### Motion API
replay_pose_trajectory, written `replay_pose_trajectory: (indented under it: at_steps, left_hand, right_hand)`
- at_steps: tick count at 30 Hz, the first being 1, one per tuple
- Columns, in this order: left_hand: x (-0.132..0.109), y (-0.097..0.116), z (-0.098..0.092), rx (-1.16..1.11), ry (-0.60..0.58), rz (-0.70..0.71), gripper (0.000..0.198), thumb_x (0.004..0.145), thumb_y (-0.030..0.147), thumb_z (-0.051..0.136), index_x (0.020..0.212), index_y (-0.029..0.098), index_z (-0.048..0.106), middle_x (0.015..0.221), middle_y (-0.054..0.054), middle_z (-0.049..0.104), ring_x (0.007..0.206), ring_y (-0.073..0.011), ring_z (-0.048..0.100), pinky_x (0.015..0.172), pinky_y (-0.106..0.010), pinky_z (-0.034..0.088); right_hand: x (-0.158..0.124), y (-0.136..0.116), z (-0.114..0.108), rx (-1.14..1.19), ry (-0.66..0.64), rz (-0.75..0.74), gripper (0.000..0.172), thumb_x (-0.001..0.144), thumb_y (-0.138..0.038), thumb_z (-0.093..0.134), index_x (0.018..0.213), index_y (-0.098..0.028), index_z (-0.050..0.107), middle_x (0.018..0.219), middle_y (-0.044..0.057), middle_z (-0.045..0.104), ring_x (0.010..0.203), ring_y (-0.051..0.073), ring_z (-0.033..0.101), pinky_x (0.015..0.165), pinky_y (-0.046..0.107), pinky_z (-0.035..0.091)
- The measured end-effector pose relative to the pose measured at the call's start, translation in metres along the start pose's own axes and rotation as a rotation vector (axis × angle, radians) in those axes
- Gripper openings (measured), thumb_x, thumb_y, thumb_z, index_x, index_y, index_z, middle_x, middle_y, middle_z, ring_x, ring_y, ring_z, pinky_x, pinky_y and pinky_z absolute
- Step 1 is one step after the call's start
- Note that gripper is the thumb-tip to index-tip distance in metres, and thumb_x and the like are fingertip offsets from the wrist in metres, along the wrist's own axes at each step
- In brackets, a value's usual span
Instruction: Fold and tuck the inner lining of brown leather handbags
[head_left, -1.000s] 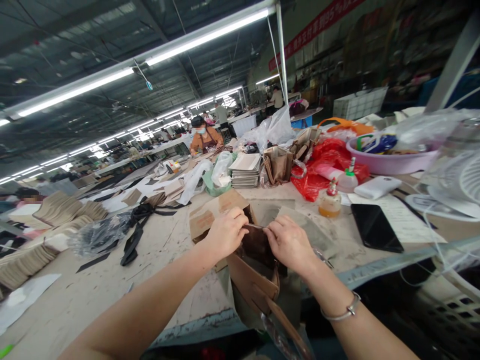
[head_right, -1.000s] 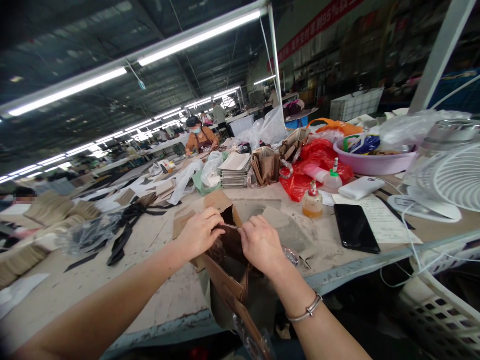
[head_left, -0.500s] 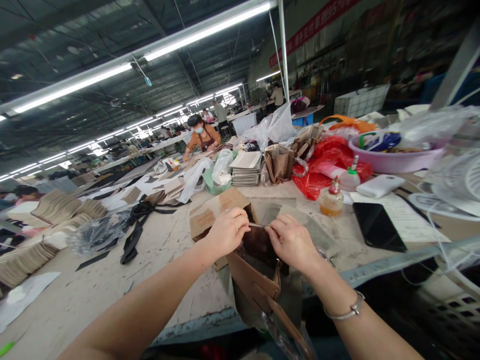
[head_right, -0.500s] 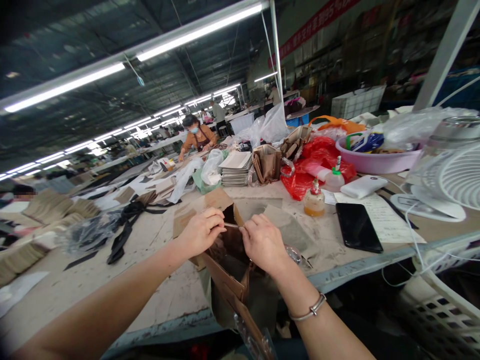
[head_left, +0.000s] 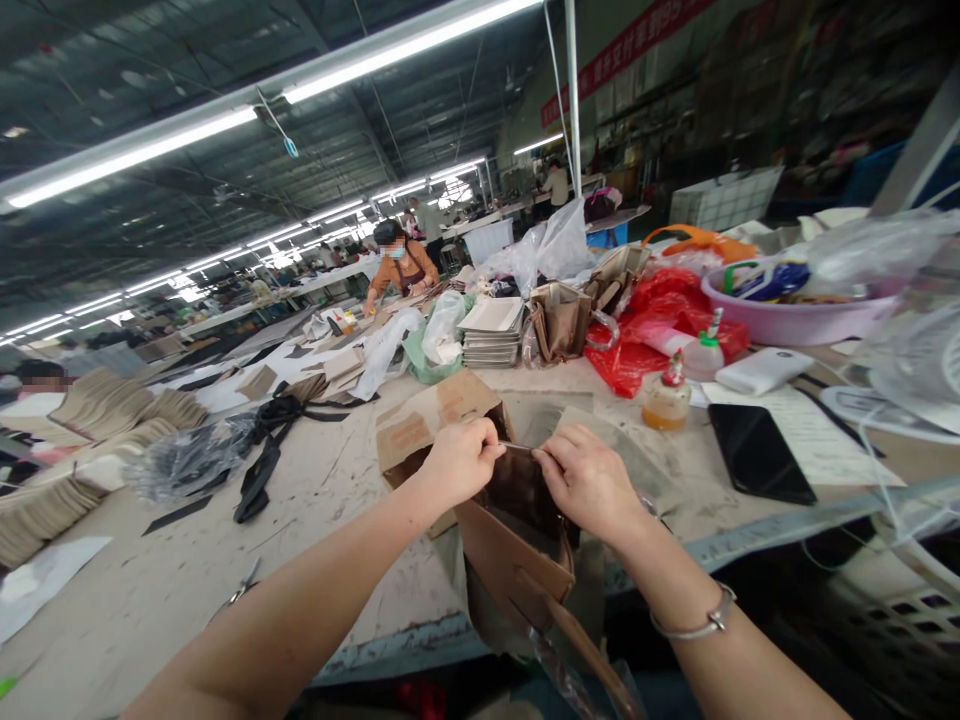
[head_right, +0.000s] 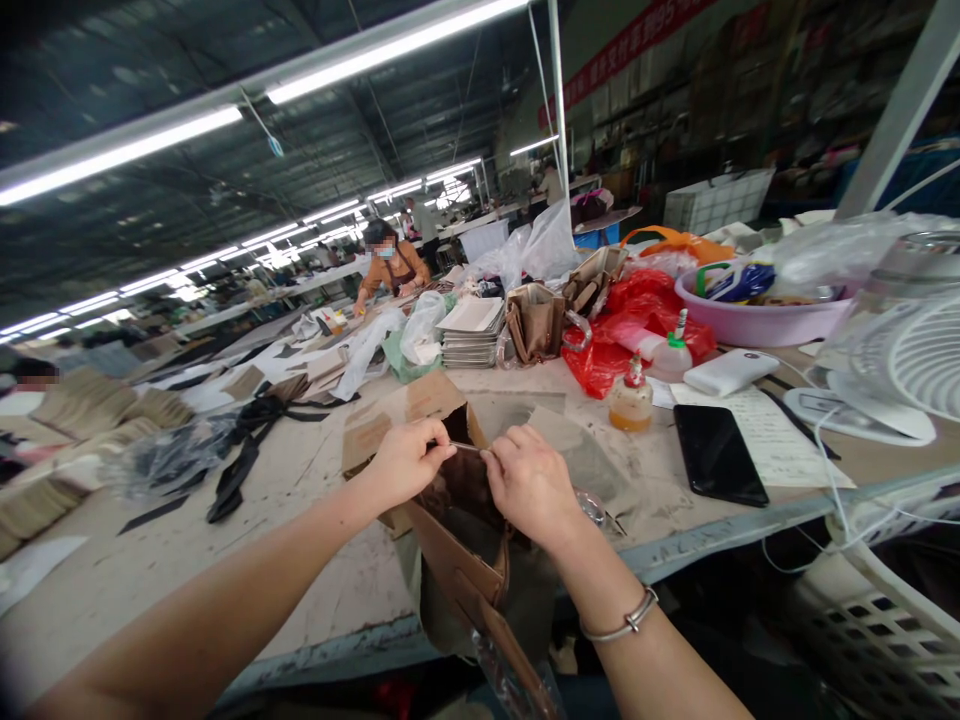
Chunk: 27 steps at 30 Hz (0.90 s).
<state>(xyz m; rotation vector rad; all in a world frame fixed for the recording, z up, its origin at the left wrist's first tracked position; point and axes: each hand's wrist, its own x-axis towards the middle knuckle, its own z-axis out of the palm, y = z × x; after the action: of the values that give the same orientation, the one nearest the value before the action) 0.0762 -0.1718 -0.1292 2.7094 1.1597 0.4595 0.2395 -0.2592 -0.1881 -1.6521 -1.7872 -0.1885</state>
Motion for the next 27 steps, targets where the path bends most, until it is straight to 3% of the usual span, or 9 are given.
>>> replay_pose_trajectory:
  at_steps: [8,12,15,19,23,27]
  left_hand:
    - [-0.004,-0.004,0.003,0.067,0.005,0.024,0.011,0.081,0.023,0.055,0.072,0.02,0.052,0.074,0.0,0.062,0.07,-0.0154,0.057,0.064,-0.026,0.04]
    - [-0.005,-0.005,0.002,0.049,0.007,0.014,0.011,0.081,0.023,0.055,0.071,0.02,0.052,0.074,0.001,0.062,0.07,-0.0155,0.057,0.065,-0.026,0.04]
    - [-0.006,-0.004,0.002,0.043,0.006,0.011,0.009,0.079,0.021,0.056,0.071,0.02,0.052,0.073,0.001,0.062,0.07,-0.0154,0.057,0.065,-0.026,0.039]
    - [-0.006,-0.005,0.002,0.035,0.009,0.009,0.009,0.077,0.019,0.057,0.07,0.019,0.053,0.073,0.001,0.062,0.069,-0.0154,0.057,0.064,-0.026,0.039]
    - [-0.005,-0.006,0.004,0.014,0.0,0.01,0.008,0.077,0.019,0.057,0.071,0.019,0.054,0.073,0.001,0.062,0.069,-0.0152,0.058,0.065,-0.026,0.041]
    - [-0.004,-0.004,0.003,0.022,0.002,0.004,0.007,0.077,0.018,0.057,0.071,0.019,0.055,0.074,0.0,0.063,0.07,-0.0152,0.058,0.065,-0.026,0.041]
  right_hand:
    - [0.003,0.003,-0.007,-0.028,-0.022,-0.047,0.03,0.093,-0.03,0.042,0.074,-0.018,0.062,0.073,0.005,0.057,0.077,0.017,0.051,0.072,0.027,0.037]
    - [0.006,0.0,-0.015,-0.03,-0.051,-0.07,0.037,0.091,-0.044,0.045,0.072,-0.019,0.064,0.072,0.005,0.06,0.076,0.017,0.053,0.074,0.029,0.037]
    - [0.008,-0.004,-0.015,-0.006,-0.058,-0.053,0.035,0.087,-0.05,0.05,0.081,-0.02,0.068,0.077,0.006,0.063,0.081,0.018,0.055,0.077,0.03,0.038]
    - [0.01,-0.008,-0.009,0.054,-0.086,0.013,0.027,0.086,-0.045,0.053,0.089,-0.023,0.069,0.081,0.005,0.066,0.083,0.018,0.056,0.078,0.029,0.039]
    - [0.011,-0.006,-0.003,0.176,-0.116,0.039,0.02,0.088,-0.032,0.053,0.084,-0.024,0.07,0.077,0.001,0.066,0.076,0.014,0.057,0.071,0.025,0.04]
    - [0.012,-0.005,0.0,0.178,-0.086,0.039,0.022,0.088,-0.031,0.053,0.077,-0.023,0.07,0.071,0.001,0.065,0.073,0.014,0.056,0.068,0.025,0.039]
